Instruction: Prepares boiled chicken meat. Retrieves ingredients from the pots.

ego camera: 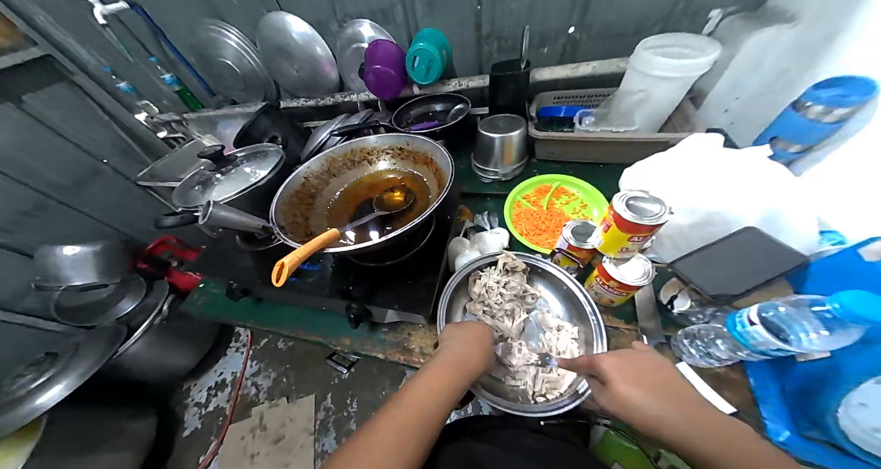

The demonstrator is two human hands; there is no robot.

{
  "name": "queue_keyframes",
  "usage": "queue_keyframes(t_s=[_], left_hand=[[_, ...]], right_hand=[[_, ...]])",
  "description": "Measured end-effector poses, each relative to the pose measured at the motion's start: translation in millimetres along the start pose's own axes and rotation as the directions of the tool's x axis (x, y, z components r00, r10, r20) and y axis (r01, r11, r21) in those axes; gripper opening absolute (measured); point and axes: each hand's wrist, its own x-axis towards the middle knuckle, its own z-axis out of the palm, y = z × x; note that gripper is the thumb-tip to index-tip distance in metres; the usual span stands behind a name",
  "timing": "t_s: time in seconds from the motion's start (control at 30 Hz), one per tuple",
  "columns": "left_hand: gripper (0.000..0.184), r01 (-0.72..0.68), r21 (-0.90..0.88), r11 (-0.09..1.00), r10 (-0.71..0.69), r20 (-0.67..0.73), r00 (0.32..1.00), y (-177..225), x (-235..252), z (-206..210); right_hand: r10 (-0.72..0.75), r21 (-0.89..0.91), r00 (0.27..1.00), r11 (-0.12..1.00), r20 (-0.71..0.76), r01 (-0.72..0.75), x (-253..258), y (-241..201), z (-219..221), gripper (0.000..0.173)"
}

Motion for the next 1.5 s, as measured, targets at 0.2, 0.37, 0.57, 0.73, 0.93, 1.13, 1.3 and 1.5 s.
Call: queue_keyframes(t_s=[0.2,0.37,0.57,0.73,0.93,1.13,1.3,1.5], left_hand=[[0.034,-0.030,-0.006,1.000,0.030,-0.017,0.999,-8,-8,2],[0.036,-0.037,-0.058,0.998,0.035,-0.039,0.999,-23,-23,-3],[0.032,0.008,0.017,1.000,-0.008,0.010,1.000,-4,-15,10],[0.036,-0.057,-0.046,0.997,0.057,-0.008,0.998,-14,-21,3],[0.033,-0.041,-0.003,0.999,0.041,0.013,0.999,3,-4,6],[0.034,-0.038,0.023,0.999,0.037,0.019,0.999,1,2,7],[0.034,-0.037,0.062,0.997,0.036,0.025,0.999,0,-1,6],[0.032,-0.011,0.073,0.997,0.010,0.017,1.000,-2,-6,5]], right_hand=[[0.071,0.003,0.996,0.997,0.058,-0.071,16,-11,21,0.051],[0.083,0.032,0.996,0.996,-0.011,-0.083,0,5,9,0.051],[0.103,0.057,0.995,0.993,0.019,-0.104,16,-23,26,0.055],[0.084,0.121,0.993,0.990,-0.084,-0.073,-4,10,16,0.050],[0.091,0.017,0.996,0.996,0.001,-0.091,14,-7,37,0.054],[0.070,0.037,0.997,0.997,0.034,-0.072,-6,6,26,0.049],[0.093,0.031,0.995,0.995,-0.020,-0.093,16,-9,34,0.056],[0.044,0.007,0.999,0.999,-0.009,-0.044,0,4,20,0.050]])
